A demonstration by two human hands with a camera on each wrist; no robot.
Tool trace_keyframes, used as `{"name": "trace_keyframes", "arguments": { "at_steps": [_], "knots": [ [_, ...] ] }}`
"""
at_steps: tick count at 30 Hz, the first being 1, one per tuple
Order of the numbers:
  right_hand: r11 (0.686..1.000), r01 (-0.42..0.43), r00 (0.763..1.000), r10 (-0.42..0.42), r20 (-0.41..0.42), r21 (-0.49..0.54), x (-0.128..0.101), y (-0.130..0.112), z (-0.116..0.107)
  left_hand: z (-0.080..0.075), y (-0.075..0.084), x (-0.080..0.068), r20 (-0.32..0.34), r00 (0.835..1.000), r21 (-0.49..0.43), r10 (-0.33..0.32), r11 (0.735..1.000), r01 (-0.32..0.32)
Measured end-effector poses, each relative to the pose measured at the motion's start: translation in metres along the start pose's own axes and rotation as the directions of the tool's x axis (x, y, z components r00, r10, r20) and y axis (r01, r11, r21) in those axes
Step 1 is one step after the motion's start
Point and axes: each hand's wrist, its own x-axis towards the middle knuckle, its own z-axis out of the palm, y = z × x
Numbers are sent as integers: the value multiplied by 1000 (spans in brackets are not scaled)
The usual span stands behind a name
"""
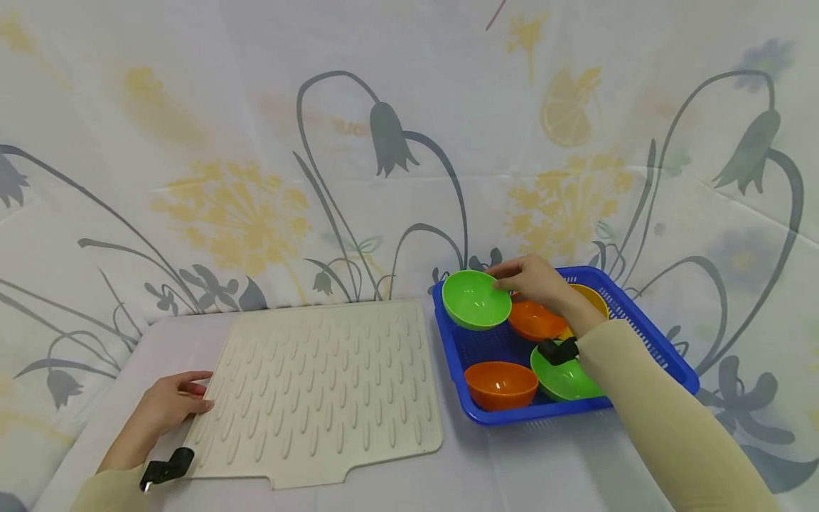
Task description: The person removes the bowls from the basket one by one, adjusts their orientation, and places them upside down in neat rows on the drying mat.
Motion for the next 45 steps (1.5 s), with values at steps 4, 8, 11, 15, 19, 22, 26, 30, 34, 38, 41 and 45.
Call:
{"name": "trace_keyframes", "arguments": {
  "at_steps": [4, 8, 11, 15, 19, 22, 26, 30, 34, 38, 41, 45],
  "knots": [
    [1000, 15, 1000, -15, 1, 3, -6, -10, 5, 0, 1, -1, 5, 1000, -11, -10, 1000, 10],
    [1000, 14, 1000, -14, 6, 14, -11, -20, 13, 0, 2, -2, 3, 1000, -17, -4, 1000, 4],
    [999, 13, 1000, -14, 21, 35, -15, -27, 20, 0, 3, -3, -7, 1000, -20, 2, 1000, -2],
    [999, 20, 999, -21, 34, 32, -21, -35, 29, 1, 2, -5, -32, 999, -17, 15, 1000, -15],
    [1000, 24, 999, -24, 35, 3, -28, -41, 37, 4, 0, -8, -60, 998, -9, 30, 999, -31],
    [1000, 23, 999, -23, 31, -5, -32, -45, 44, 4, 1, -10, -71, 997, -10, 38, 999, -39],
    [1000, 20, 1000, -20, 24, 8, -37, -49, 51, 4, 2, -12, -82, 995, -3, 52, 999, -52],
    [1000, 15, 1000, -15, 20, 23, -43, -53, 58, 5, 2, -13, -101, 993, 13, 64, 998, -63],
    [999, 5, 1000, -6, 28, 33, -47, -57, 67, 5, 6, -15, -111, 992, 34, 61, 998, -58],
    [1000, -7, 999, 6, 35, 28, -49, -62, 76, 6, 16, -17, -103, 992, 44, 76, 996, -72],
    [1000, -5, 999, 4, 42, 26, -50, -65, 82, 8, 29, -22, -97, 988, 33, 117, 993, -114],
    [1000, 2, 998, -3, 56, 31, -51, -68, 90, 12, 52, -29, -91, 977, -3, 190, 982, -191]
  ]
}}
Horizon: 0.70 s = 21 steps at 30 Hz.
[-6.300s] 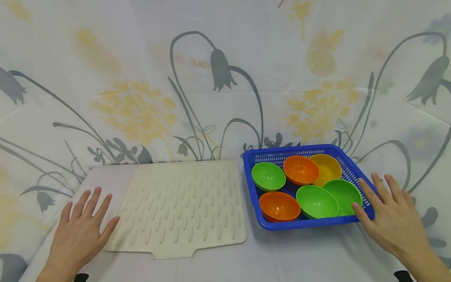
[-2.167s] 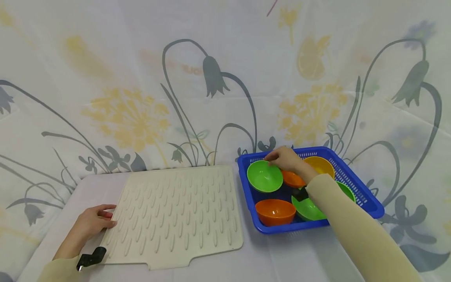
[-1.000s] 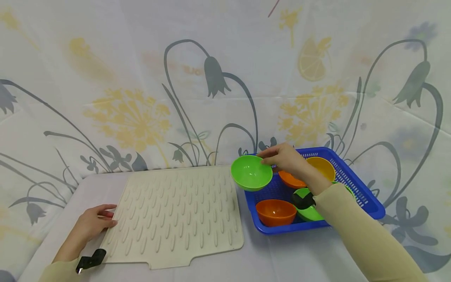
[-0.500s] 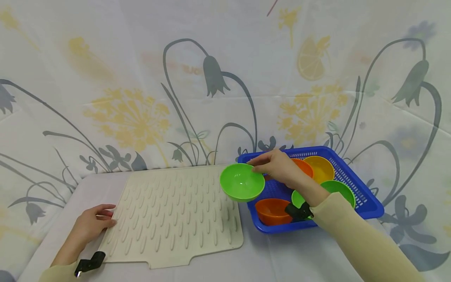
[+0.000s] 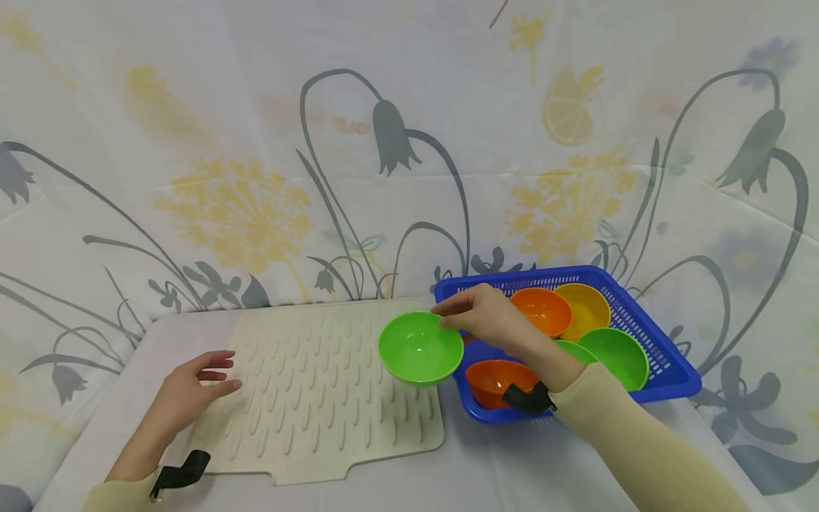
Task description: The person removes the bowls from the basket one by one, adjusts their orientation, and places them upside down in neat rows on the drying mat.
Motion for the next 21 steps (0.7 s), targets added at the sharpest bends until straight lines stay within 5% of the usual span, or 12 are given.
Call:
{"name": "trace_keyframes", "arguments": {
  "at_steps": [9, 21],
  "knots": [
    [1000, 14, 1000, -14, 2, 26, -3, -2, 16, 21, 60, -4, -1, 980, -153, 199, 968, -197],
    [998, 11, 1000, -9, -29, 54, -5, 1, 34, 62, 125, -17, 22, 914, -385, 406, 847, -367]
  ]
}}
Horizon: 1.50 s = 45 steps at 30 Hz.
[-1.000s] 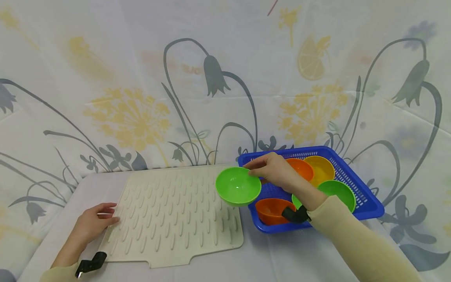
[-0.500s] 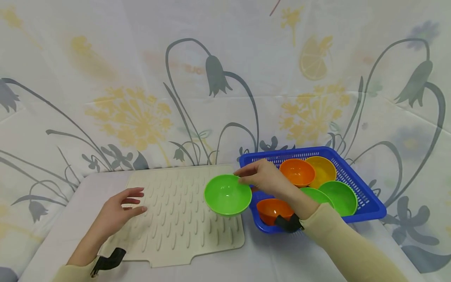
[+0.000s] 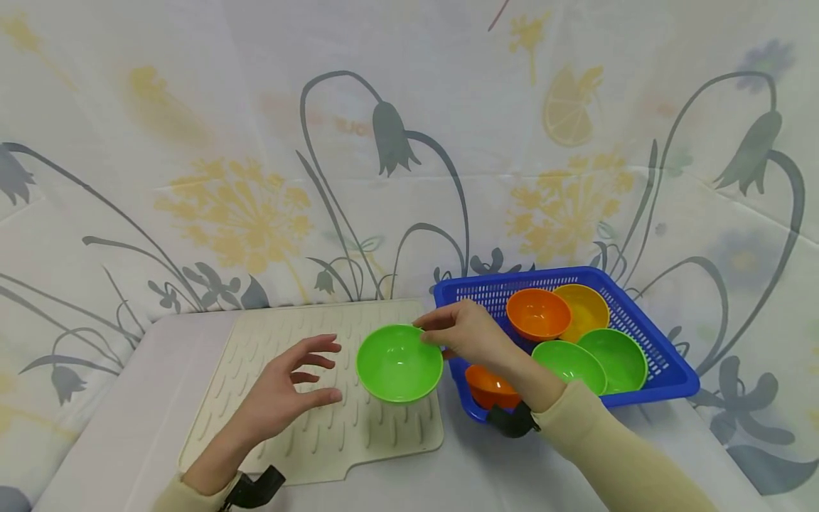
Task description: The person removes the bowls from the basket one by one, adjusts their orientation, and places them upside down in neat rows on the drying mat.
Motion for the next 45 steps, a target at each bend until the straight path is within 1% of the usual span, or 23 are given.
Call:
{"name": "trace_keyframes", "arguments": {
  "at_steps": [3, 6, 9, 12, 16, 23, 27, 31, 35, 38, 42, 45],
  "knots": [
    [1000, -2, 1000, 2, -15, 10, 0, 2, 4, 12, 7, 3, 31, 1000, -60, 5, 998, -4],
    [999, 1, 999, 0, -32, 34, 2, 4, 7, 23, 12, 6, 52, 999, -103, -14, 994, 20],
    [998, 6, 999, -4, -46, 59, 2, 5, 11, 31, 15, 8, 52, 998, -129, -39, 991, 45],
    [996, 12, 999, -8, -51, 89, 3, 6, 13, 35, 17, 10, 35, 997, -139, -64, 988, 68],
    [992, 17, 999, -11, -49, 121, 3, 5, 15, 37, 18, 10, 12, 997, -144, -74, 987, 75],
    [988, 39, 999, -34, -37, 147, 3, 6, 19, 32, 16, 10, -13, 999, -130, -43, 991, 41],
    [985, 56, 998, -53, -22, 161, 1, 5, 20, 29, 12, 10, -13, 999, -117, -34, 993, 32],
    [984, 66, 998, -62, -30, 165, -2, 4, 23, 25, 6, 11, -11, 1000, -143, -15, 990, 14],
    [982, 84, 995, -74, -62, 171, -6, 2, 27, 22, -1, 11, 5, 1000, -233, -23, 972, 24],
    [975, 104, 992, -88, -88, 196, -9, 1, 31, 21, -6, 11, 33, 999, -314, -43, 948, 51],
    [954, 133, 987, -103, -121, 270, -11, 2, 36, 20, -11, 12, 72, 996, -399, -58, 913, 82],
    [932, 152, 984, -113, -137, 328, -12, 4, 40, 19, -13, 12, 74, 996, -435, -48, 897, 76]
  ]
}}
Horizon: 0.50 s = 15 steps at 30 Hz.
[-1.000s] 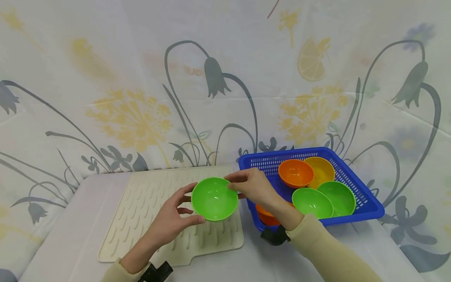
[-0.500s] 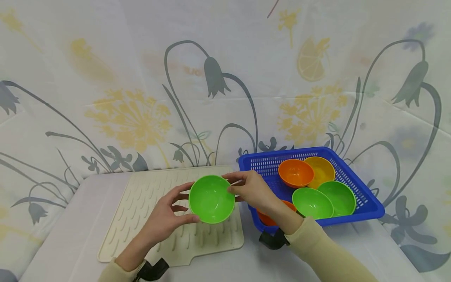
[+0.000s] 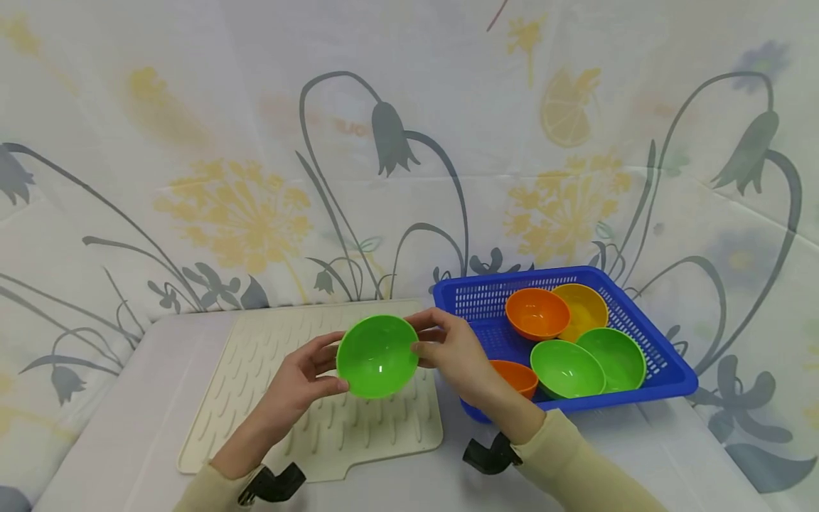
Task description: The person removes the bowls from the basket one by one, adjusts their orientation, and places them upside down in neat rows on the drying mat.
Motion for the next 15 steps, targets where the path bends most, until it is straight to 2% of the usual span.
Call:
{"name": "trace_keyframes", "arguments": {
  "at_steps": [4, 11, 15],
  "knots": [
    [999, 3, 1000, -3, -1, 45, -1, 5, 3, -3, 0, 0, -5, 999, 11, 39, 999, -39],
    [1000, -6, 998, 5, 60, 14, -1, 8, 1, -7, 4, -2, -24, 996, 68, 86, 994, -84],
    [999, -37, 992, 33, 120, 35, -1, 9, -1, -7, 6, -2, -32, 989, 199, 142, 971, -133]
  ]
}}
